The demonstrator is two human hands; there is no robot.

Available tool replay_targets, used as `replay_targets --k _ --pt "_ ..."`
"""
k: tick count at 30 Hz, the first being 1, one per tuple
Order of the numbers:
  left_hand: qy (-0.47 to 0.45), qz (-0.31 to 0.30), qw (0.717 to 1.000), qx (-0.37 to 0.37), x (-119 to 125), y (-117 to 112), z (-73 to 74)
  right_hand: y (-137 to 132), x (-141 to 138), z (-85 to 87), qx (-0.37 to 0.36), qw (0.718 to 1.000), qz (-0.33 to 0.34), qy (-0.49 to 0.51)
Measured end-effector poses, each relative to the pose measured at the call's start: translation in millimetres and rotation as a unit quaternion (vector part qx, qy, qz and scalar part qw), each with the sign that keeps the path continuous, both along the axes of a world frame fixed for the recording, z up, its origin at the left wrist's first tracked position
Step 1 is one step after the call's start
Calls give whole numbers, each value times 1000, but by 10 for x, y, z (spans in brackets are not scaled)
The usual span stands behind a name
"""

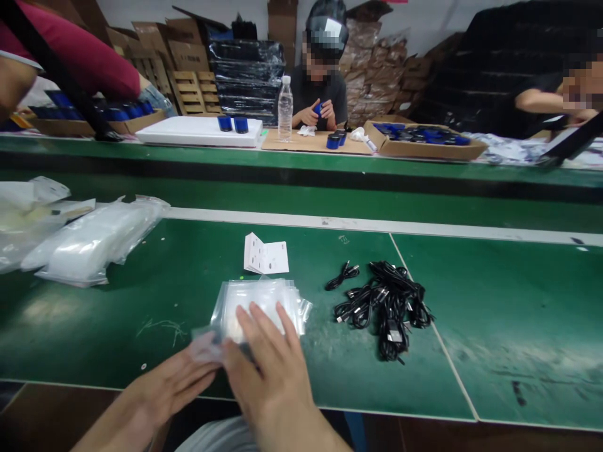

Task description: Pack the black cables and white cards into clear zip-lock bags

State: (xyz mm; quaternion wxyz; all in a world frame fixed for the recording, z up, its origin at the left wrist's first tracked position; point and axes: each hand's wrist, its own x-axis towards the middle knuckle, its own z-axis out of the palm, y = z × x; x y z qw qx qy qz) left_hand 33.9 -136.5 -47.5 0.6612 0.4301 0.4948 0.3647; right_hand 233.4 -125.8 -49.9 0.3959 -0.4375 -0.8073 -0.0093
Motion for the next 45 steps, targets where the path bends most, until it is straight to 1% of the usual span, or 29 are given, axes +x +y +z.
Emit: replay_targets --k 2,3,4,5,6,7,8,10,11,12,13,14,16,17,18,20,22,24,25,28,30,32,34,35,37,39,41,43,45 --pt "3 9 999 -30 294 162 66 -41 1 12 -19 999 21 15" --pt "-2 7 999 -38 394 228 87 -53 32 10 -47 998 11 41" --pt "1 15 999 -43 459 279 96 -60 79 6 -85 993 -17 84" --pt "6 22 999 -43 490 314 95 -60 137 4 -135 980 -52 139" --pt "13 31 999 -40 493 335 85 -55 199 4 -196 956 -80 202" --pt "23 39 998 -34 474 347 69 -44 257 9 -266 923 -90 262" --pt "35 41 998 -27 443 353 50 -29 304 18 -336 885 -79 313" --pt "67 22 997 -11 369 359 18 11 352 41 -452 808 -16 378" --pt "95 10 995 6 337 364 10 35 352 51 -489 775 13 400" --pt "135 11 990 39 311 369 10 61 339 57 -512 749 28 420" --pt "190 34 977 90 293 372 17 89 317 59 -524 731 29 437" --pt "253 78 952 155 285 372 31 119 289 55 -527 719 20 452" --pt "351 166 880 274 299 358 69 179 225 37 -519 714 -5 470" --pt "372 179 857 308 319 343 86 206 192 26 -511 717 -16 475" --pt "374 166 853 325 346 327 98 231 159 16 -505 718 -20 479" --pt "339 85 878 326 408 301 100 266 95 7 -508 707 -6 491" --pt "309 19 897 315 461 296 75 282 38 14 -522 685 24 508" --pt "294 -13 908 298 488 309 36 284 0 27 -533 667 50 518" --pt "288 -19 914 284 491 318 18 282 -10 31 -537 663 58 518" --pt "265 -16 931 250 482 337 -12 277 -8 17 -545 666 68 505" --pt "260 -24 938 228 476 340 0 280 8 -10 -549 671 73 493" --pt "267 -32 939 213 477 342 35 285 26 -37 -544 690 78 472" --pt "291 -39 934 202 483 351 80 281 39 -49 -530 723 76 436" --pt "308 -49 929 201 485 360 101 271 42 -46 -520 745 71 410" --pt "341 -85 913 206 490 382 125 229 38 -19 -486 801 48 347" --pt "356 -120 901 215 498 406 122 163 21 25 -424 865 9 268" --pt "346 -126 904 218 518 423 94 93 -8 67 -349 917 -25 190" --pt "332 -112 910 222 548 427 49 45 -41 89 -296 945 -45 133" --pt "327 -96 910 236 580 422 -2 32 -68 85 -272 955 -58 101"
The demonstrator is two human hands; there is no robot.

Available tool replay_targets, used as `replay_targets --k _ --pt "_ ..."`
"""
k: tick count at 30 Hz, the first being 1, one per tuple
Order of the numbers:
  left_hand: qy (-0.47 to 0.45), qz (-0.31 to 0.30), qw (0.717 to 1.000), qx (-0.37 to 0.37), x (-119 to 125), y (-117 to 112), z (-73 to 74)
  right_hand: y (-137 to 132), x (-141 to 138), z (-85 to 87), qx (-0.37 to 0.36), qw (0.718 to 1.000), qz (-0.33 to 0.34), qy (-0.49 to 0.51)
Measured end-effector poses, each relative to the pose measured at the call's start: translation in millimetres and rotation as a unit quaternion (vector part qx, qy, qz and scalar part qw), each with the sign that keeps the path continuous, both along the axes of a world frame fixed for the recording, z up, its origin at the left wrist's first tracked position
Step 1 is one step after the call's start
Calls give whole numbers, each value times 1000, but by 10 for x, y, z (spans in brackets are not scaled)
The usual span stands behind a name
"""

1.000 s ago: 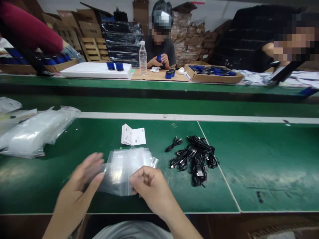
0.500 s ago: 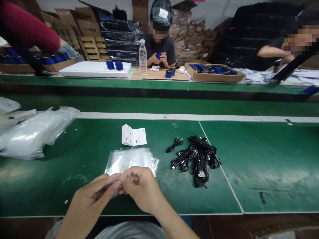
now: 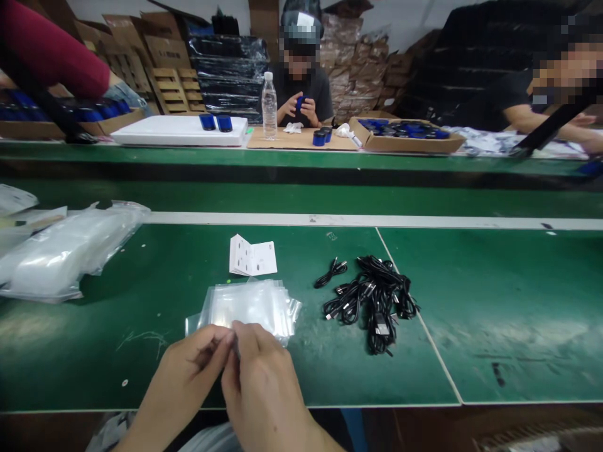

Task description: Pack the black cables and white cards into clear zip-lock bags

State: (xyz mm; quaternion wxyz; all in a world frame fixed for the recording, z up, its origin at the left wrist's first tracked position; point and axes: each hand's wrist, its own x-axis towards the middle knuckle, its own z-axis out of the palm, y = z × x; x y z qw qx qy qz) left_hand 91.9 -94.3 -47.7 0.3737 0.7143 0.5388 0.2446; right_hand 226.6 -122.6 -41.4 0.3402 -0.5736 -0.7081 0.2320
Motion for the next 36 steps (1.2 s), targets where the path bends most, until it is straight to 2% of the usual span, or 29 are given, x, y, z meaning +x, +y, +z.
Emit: replay_targets --k 5,9,11,14,17,20,22,24,26,28,32,36 --pt "-13 16 999 47 28 -15 -106 53 -35 -80 -1 995 -41 -94" --pt "-6 43 998 51 9 -7 -152 120 -17 -139 9 987 -52 -152" --pt "-4 65 997 49 3 -2 -166 165 21 -140 11 982 -79 -173" --pt "-5 85 996 42 2 -2 -170 213 77 -105 -29 985 -99 -136" --pt "-11 85 996 32 2 -11 -153 214 83 -64 -50 996 -56 -52" --pt "-14 86 996 28 -2 -12 -136 221 90 -30 -53 996 -40 -59" --pt "-13 91 995 25 -2 -2 -134 279 143 2 -93 992 -38 -71" --pt "-15 95 995 21 2 12 -139 405 229 48 -136 990 -13 -26" --pt "-18 98 995 19 10 23 -148 602 306 96 -158 985 7 69" --pt "-19 102 994 19 18 26 -157 853 337 130 -170 975 -22 139" --pt "-18 107 994 24 24 12 -165 1345 258 145 -220 957 -55 179" --pt "-21 108 994 23 20 4 -157 1569 183 154 -295 927 -52 223"
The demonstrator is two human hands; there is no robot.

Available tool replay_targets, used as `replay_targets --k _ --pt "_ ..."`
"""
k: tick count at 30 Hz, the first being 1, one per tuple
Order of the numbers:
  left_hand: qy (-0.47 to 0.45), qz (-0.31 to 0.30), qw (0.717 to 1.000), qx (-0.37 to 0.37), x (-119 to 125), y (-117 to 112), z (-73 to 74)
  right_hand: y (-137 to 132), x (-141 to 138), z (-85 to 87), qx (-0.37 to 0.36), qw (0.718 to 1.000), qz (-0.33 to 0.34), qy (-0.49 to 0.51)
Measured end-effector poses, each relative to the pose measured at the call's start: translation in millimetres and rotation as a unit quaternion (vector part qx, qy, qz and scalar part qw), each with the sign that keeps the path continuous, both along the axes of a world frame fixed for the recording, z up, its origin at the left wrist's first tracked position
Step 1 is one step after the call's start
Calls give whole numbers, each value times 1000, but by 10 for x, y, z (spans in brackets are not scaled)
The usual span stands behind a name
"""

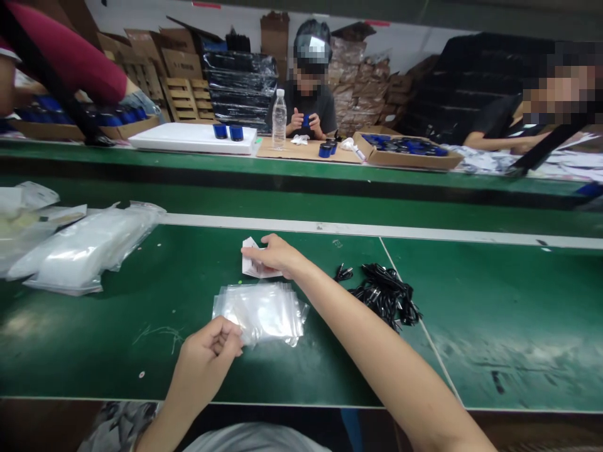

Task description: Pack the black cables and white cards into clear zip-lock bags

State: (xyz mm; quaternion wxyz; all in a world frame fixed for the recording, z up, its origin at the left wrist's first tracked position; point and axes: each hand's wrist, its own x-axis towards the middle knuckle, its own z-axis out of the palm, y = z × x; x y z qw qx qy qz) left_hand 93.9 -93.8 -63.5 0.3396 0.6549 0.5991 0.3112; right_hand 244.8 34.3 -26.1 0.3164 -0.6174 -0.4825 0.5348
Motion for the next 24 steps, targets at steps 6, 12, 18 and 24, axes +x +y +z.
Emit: replay_targets --k 6,12,18,24 --pt "-19 4 1000 -11 -2 13 10 14 84 22 -35 996 25 74" --pt "-71 33 997 -28 -15 10 -9 -353 226 91 69 996 -36 36" --pt "-127 84 988 -33 -5 13 -34 -1346 278 150 206 966 79 -131" --pt "-73 137 987 26 -10 -1 -12 -1589 -9 -44 242 955 100 -137"
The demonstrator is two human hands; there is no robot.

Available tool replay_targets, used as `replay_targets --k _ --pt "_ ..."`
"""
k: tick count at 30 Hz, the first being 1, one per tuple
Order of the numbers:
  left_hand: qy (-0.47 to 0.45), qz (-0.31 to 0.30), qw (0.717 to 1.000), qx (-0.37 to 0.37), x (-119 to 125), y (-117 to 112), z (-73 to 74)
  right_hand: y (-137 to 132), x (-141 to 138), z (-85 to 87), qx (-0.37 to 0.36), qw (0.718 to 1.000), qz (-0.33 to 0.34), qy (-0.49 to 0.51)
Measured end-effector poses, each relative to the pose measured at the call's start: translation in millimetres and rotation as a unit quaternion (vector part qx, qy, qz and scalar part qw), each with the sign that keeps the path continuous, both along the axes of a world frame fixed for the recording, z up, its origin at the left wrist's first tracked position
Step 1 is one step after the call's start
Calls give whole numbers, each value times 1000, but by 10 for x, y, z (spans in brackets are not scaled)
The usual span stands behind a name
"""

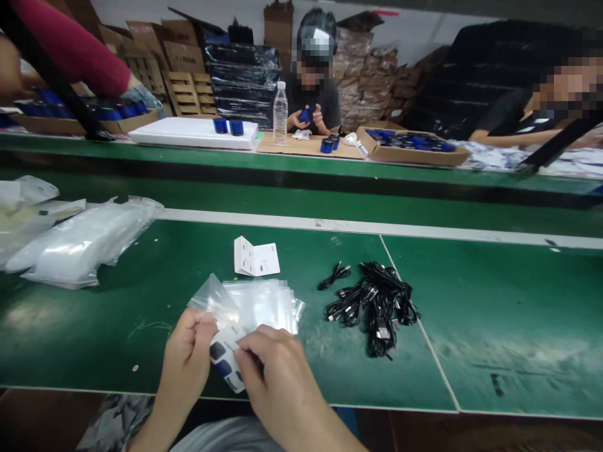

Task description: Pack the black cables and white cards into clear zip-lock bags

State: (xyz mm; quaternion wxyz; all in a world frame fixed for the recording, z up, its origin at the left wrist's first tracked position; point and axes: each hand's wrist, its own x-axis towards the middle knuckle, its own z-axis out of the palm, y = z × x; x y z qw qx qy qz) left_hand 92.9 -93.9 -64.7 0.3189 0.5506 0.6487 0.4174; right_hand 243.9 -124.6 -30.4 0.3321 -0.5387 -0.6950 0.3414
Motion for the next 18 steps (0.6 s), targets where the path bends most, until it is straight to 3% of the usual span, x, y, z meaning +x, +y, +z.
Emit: replay_targets --k 2,5,8,11,14,18 --pt "23 39 999 20 -21 18 33 -22 -112 -114 24 996 -61 57" --pt "41 96 994 44 -69 66 85 -128 -306 -311 22 969 -152 192" --pt "47 123 990 50 -104 94 115 -217 -464 -434 -71 940 -120 312" --pt "48 106 992 40 -111 82 129 -188 -461 -401 -85 957 -95 262" --pt "59 76 995 26 -115 51 147 -112 -321 -292 52 982 -111 145" --pt "96 35 994 27 -126 -6 172 -73 -191 -230 257 961 -69 67"
